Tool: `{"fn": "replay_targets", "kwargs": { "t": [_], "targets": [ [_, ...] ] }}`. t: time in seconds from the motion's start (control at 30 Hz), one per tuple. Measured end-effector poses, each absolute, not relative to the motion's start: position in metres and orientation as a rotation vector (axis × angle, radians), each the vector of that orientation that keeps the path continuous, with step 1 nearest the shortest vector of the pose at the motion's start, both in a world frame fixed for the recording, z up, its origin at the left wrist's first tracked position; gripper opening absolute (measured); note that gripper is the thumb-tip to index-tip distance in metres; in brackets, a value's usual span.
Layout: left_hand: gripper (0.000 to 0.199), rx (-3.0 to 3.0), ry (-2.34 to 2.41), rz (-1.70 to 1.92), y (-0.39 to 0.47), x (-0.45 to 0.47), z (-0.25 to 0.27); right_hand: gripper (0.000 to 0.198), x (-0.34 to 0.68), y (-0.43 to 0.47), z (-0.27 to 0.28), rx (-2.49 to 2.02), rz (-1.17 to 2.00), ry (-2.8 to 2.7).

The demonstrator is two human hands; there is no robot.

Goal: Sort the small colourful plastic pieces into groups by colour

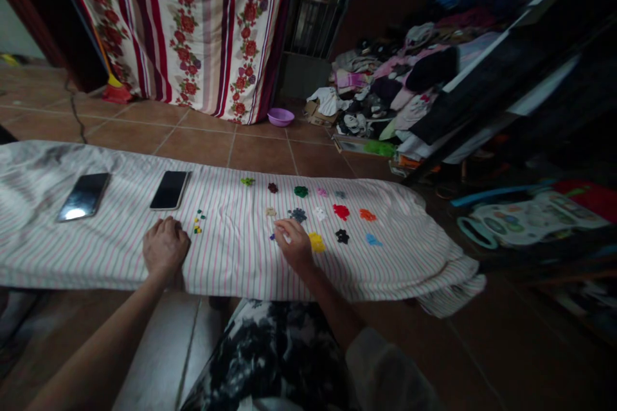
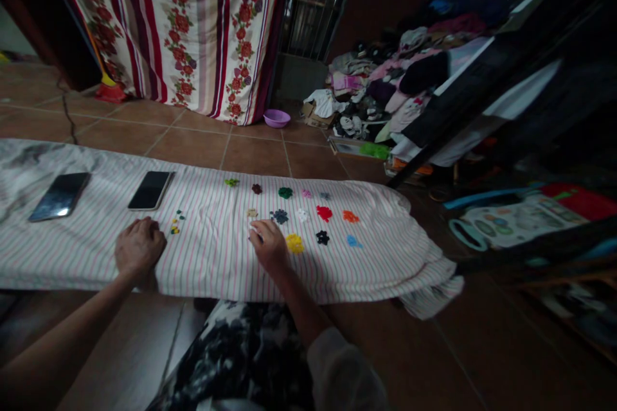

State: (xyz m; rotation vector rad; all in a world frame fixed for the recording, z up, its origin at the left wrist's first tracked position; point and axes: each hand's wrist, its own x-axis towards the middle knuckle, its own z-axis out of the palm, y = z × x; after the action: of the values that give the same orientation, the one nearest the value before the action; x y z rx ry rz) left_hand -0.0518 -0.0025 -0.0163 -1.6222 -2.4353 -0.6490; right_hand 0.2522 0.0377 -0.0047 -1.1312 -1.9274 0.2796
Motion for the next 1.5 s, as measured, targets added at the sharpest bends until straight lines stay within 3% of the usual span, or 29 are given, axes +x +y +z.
{"fn": "replay_targets", "kwargs": {
  "t": [0.2, 0.53, 0.9, 1.5],
  "targets": [
    [0.032, -1.606, -2.425, -0.676, -0.001, -0.054, -0.022, 0.017, 0.160, 0.033, -0.008, -1.068, 0.633, -2.158],
    [0.029, -1.610, -2.407, -0.732, -0.002, -0.053, -0.021, 0.019, 0.081, 0.047, -0.014, -1.268, 0.621, -2.325],
    [0.029, -1.610, -2.393, -0.773, -0.001, -0.054, -0.025, 0.011, 0.081, 0.045, -0.015, -1.271, 0.583, -2.263],
    [0.027, -1.620, -2.408, -0.678, -0.003, -0.053, -0.018, 0.019, 0.154, 0.025, -0.003, -1.189, 0.686, -1.935]
  ]
}}
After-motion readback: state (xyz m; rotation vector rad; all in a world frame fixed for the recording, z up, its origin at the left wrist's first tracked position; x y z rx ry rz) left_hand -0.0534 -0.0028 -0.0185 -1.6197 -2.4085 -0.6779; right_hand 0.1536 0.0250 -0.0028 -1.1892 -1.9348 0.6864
